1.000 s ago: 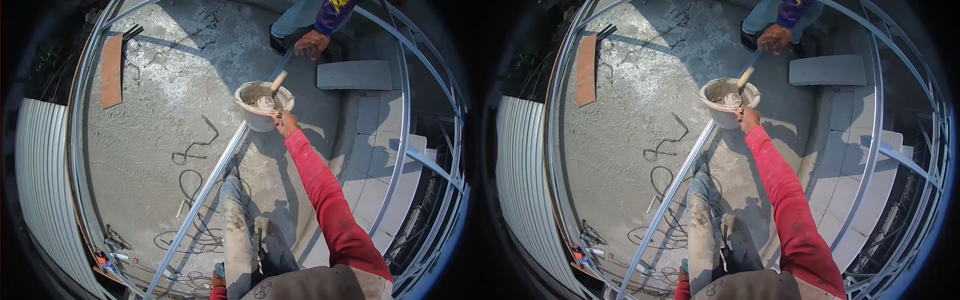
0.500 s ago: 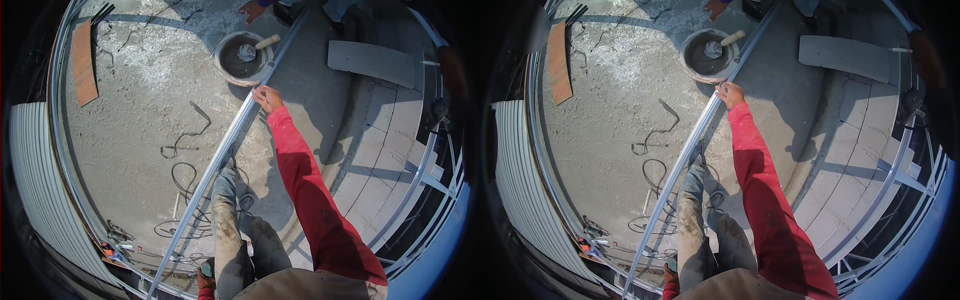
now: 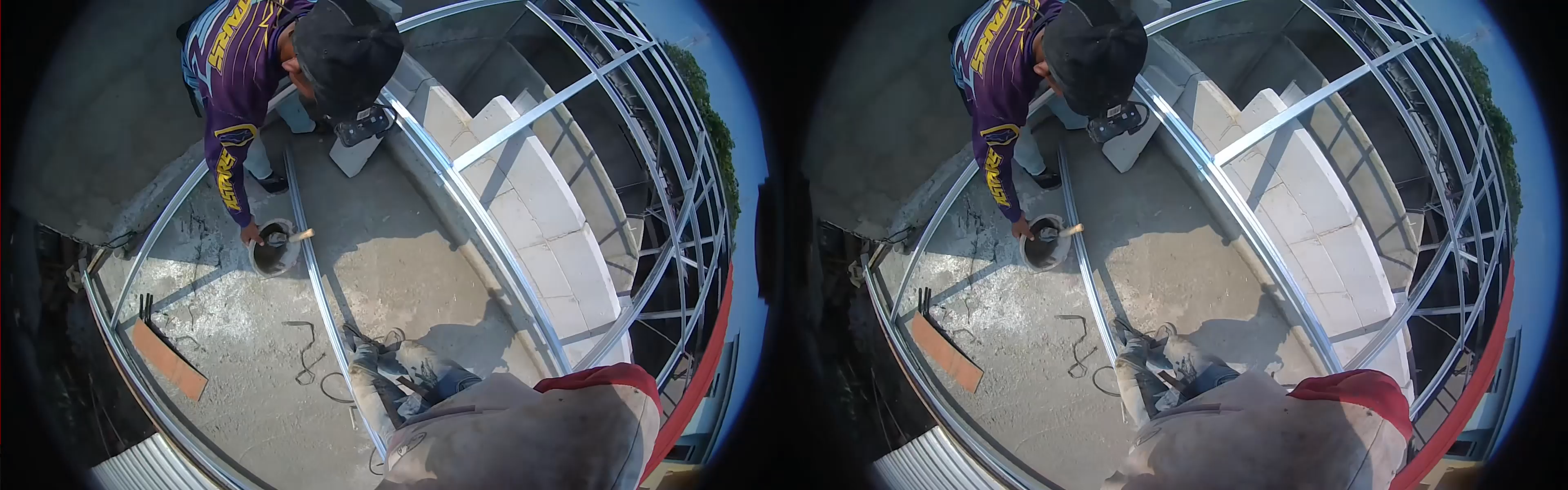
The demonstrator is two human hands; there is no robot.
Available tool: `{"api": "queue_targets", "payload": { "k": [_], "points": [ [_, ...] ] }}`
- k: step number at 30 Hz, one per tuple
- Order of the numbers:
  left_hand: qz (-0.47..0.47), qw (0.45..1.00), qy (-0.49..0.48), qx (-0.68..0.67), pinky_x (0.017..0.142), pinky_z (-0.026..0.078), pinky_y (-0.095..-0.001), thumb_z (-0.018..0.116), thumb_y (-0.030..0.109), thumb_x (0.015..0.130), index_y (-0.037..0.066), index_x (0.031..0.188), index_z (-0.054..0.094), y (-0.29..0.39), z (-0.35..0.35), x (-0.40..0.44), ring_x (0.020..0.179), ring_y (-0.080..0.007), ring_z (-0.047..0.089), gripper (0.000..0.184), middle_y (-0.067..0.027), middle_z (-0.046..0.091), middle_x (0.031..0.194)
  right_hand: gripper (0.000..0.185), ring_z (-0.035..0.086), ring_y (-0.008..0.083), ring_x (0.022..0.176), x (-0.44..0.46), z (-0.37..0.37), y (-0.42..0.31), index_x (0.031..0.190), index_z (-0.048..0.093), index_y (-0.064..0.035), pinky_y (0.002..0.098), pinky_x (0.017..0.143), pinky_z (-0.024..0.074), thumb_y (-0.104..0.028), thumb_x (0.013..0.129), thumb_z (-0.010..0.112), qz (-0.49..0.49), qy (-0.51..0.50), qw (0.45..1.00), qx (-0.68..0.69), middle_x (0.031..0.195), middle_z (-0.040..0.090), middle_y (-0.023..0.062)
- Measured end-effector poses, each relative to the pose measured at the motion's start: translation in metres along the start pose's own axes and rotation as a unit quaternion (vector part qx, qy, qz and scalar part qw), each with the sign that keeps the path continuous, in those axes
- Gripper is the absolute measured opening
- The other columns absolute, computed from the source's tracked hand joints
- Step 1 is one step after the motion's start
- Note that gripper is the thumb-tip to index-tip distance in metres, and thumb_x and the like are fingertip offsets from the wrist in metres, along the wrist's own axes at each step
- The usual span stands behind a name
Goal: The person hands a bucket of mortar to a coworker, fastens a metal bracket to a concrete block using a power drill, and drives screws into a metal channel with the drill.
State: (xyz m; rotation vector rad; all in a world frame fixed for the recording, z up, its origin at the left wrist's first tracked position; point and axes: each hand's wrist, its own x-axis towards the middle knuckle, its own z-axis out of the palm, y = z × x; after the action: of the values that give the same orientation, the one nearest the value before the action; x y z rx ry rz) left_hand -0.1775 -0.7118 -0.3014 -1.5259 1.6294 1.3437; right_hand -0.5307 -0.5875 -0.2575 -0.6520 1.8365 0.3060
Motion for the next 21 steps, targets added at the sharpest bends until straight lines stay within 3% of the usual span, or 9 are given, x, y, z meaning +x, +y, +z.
{"api": "queue_targets", "payload": {
  "k": [5,13,21],
  "points": [
    [0.078,0.995,0.023,0.058,0.07,0.052,-0.0467,0.061,0.035,0.089,0.011,0.113,0.059,0.026,-0.056,0.037,0.08,-0.0394,0.068,0.033,-0.0214,0.07,0.09,0.032,0.068,0.0242,0.074,-0.041,0.003,-0.002,0.103,0.069,-0.0079,0.0383,0.068,0.0541,-0.033,0.084,0.068,0.0,0.05,0.991,0.123,0.078,0.07,0.0138],
    [0.176,0.968,-0.021,0.175,0.069,0.052,-0.0452,0.06,0.035,0.09,0.011,0.11,0.06,0.112,-0.103,0.046,0.077,-0.0371,0.068,0.032,-0.0203,0.07,0.088,0.031,0.066,0.0218,0.068,-0.109,0.064,0.034,0.097,0.069,-0.0056,0.0366,0.065,0.0546,-0.034,0.085,0.069,0.052,0.098,0.946,0.305,0.076,0.069,0.0111],
    [0.189,0.929,-0.1,0.301,0.067,0.052,-0.0436,0.06,0.036,0.091,0.011,0.108,0.062,0.216,-0.135,0.062,0.074,-0.0348,0.069,0.031,-0.0191,0.071,0.085,0.033,0.065,0.0193,0.061,-0.191,0.097,0.024,0.091,0.069,-0.0033,0.0348,0.062,0.0552,-0.036,0.086,0.07,0.155,0.088,0.872,0.456,0.074,0.068,0.0084]
  ]
}}
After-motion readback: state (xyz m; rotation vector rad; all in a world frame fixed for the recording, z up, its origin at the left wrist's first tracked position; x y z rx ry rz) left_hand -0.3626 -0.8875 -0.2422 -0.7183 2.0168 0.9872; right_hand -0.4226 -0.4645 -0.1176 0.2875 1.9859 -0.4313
